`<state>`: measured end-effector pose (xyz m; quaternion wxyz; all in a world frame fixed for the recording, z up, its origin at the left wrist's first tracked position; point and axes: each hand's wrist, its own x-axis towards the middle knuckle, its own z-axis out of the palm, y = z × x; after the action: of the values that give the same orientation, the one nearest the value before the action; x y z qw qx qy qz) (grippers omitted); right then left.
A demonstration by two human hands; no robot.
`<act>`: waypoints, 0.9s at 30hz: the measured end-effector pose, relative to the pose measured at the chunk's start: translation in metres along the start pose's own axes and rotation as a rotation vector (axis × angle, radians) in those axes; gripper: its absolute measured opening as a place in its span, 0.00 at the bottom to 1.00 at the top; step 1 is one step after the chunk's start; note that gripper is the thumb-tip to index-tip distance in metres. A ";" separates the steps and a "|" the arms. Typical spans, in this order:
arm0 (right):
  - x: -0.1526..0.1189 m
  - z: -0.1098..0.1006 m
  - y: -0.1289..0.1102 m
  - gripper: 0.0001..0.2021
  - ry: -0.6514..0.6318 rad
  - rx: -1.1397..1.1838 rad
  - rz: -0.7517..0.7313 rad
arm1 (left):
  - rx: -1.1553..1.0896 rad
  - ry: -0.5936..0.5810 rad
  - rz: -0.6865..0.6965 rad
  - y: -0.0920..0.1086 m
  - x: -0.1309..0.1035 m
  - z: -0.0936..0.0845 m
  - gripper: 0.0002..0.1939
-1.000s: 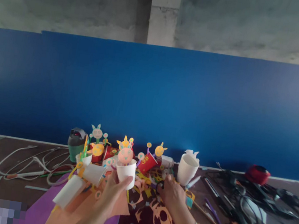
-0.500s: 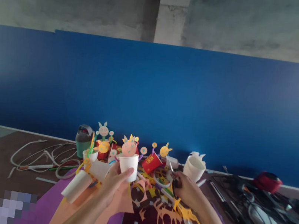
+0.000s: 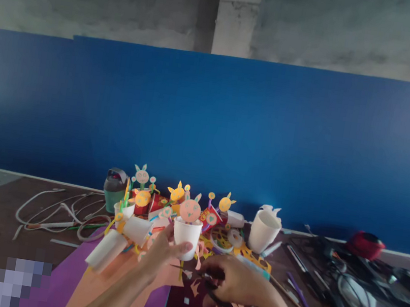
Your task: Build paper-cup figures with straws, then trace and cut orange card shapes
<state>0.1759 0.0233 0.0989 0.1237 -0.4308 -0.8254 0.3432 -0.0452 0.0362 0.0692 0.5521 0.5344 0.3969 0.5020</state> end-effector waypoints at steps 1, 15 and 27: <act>0.001 0.001 -0.002 0.15 -0.016 0.018 -0.008 | -0.001 -0.013 -0.003 0.000 -0.001 0.001 0.32; 0.000 -0.003 -0.013 0.11 -0.069 0.135 -0.024 | 0.022 -0.063 0.016 0.004 -0.004 0.005 0.29; 0.001 -0.001 -0.002 0.09 0.065 -0.040 -0.017 | 0.031 0.105 0.022 -0.011 0.006 -0.001 0.30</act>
<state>0.1741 0.0237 0.1011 0.1446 -0.4369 -0.8315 0.3112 -0.0439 0.0434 0.0592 0.5168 0.5201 0.4270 0.5292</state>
